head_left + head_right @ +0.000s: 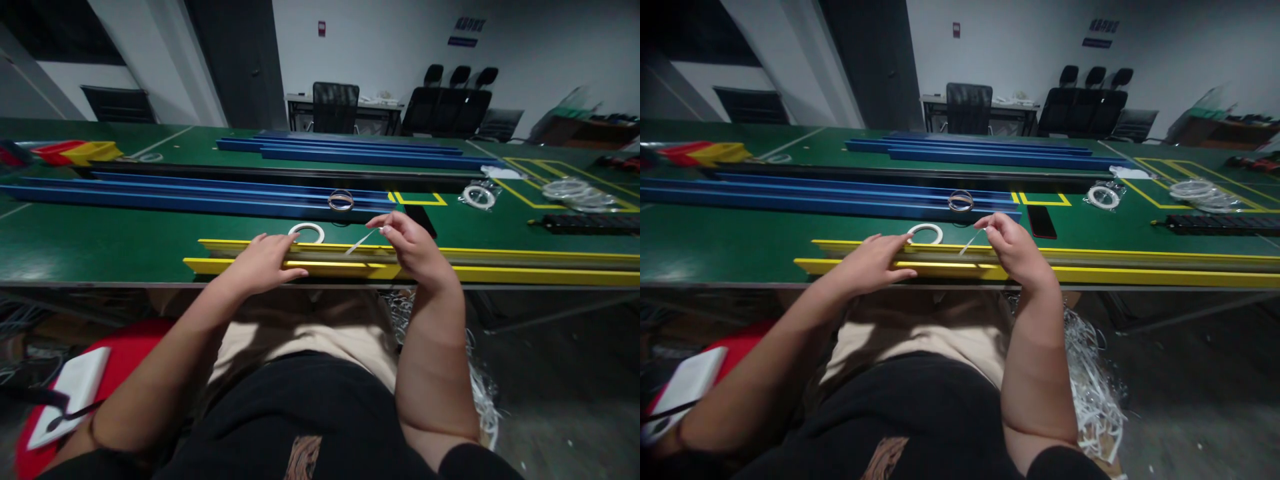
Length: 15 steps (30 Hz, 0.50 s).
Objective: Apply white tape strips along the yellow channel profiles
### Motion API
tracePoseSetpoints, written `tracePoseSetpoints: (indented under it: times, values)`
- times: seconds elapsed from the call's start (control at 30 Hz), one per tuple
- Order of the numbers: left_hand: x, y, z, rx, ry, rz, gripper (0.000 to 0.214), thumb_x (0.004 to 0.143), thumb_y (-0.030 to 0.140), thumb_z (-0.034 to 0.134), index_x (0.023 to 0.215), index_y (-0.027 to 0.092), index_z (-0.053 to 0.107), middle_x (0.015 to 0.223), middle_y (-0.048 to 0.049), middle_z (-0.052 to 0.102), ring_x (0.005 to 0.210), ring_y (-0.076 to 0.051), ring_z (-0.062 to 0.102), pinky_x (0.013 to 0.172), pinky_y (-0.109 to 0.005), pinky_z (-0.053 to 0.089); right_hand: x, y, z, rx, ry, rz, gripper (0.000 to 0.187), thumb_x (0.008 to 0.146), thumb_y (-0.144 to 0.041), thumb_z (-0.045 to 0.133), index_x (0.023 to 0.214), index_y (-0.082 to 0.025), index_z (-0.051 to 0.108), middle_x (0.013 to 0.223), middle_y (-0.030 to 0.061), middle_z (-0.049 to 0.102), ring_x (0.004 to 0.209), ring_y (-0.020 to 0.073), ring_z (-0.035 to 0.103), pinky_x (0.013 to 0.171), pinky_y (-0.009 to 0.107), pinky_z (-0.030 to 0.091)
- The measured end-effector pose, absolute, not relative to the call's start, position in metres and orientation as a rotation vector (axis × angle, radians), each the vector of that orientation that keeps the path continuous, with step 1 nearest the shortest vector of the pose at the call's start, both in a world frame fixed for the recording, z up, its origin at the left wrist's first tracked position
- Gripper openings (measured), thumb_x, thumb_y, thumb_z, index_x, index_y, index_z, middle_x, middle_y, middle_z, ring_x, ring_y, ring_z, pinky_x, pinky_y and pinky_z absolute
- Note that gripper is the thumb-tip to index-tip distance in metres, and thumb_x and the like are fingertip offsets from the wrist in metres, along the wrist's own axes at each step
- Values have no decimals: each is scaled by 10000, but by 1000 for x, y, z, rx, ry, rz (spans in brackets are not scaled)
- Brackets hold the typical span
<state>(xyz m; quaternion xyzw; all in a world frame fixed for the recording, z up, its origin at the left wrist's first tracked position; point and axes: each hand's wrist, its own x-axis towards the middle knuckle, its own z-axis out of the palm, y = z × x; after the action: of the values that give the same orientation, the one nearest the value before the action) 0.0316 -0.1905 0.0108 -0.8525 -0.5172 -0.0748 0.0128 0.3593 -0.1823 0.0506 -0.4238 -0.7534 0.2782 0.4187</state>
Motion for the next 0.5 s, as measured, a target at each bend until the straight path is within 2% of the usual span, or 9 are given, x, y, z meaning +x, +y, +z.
tracePoseSetpoints:
  times: [0.07, 0.13, 0.2, 0.27, 0.4, 0.5]
  values:
    - [67, -194, 10, -2646, -1549, -288, 811, 881, 696, 562, 1485, 172, 430, 1381, -170, 620, 1264, -334, 566, 1082, -451, 367, 360, -182, 50, -978, -1759, 885, 272, 938, -499, 529, 883, -241, 464, 1016, 62, 699, 969, 201, 639, 887, 355, 482]
    - [101, -196, 10, -2647, -1512, -319, 812, 881, 698, 566, 1459, 142, 439, 1344, -191, 629, 1247, -337, 572, 1055, -439, 383, 362, -180, 47, -957, -1640, 988, 317, 919, -540, 562, 882, -256, 423, 844, 14, 659, 838, 187, 657, 814, 344, 513]
    - [130, -197, 11, -2660, -1485, -350, 820, 870, 723, 562, 1428, 131, 454, 1286, -193, 646, 1198, -338, 595, 1015, -426, 405, 367, -177, 43, -1013, -1579, 958, 318, 918, -547, 569, 897, -268, 418, 725, -32, 568, 680, 163, 618, 698, 312, 507]
    - [153, -196, 11, -2675, -1462, -385, 831, 847, 753, 567, 1396, 135, 473, 1240, -184, 657, 1149, -334, 615, 974, -415, 423, 374, -173, 38, -1146, -1599, 828, 278, 922, -523, 578, 944, -274, 454, 692, -51, 513, 587, 142, 545, 608, 285, 458]
    - [175, -188, 8, -2667, -1491, -376, 748, 842, 766, 558, 1267, 151, 557, 1147, -162, 680, 1072, -322, 642, 894, -396, 446, 384, -169, 29, -1381, -1927, 669, 332, 865, -419, 677, 1137, -262, 567, 703, -48, 547, 631, 145, 516, 611, 278, 403]
    - [173, -183, 5, -2659, -1470, -359, 681, 857, 774, 521, 1140, 161, 609, 1076, -140, 692, 1025, -313, 651, 862, -389, 451, 383, -170, 29, -1487, -2146, 727, 275, 852, -385, 691, 1081, -235, 671, 737, -18, 630, 710, 161, 570, 647, 279, 408]
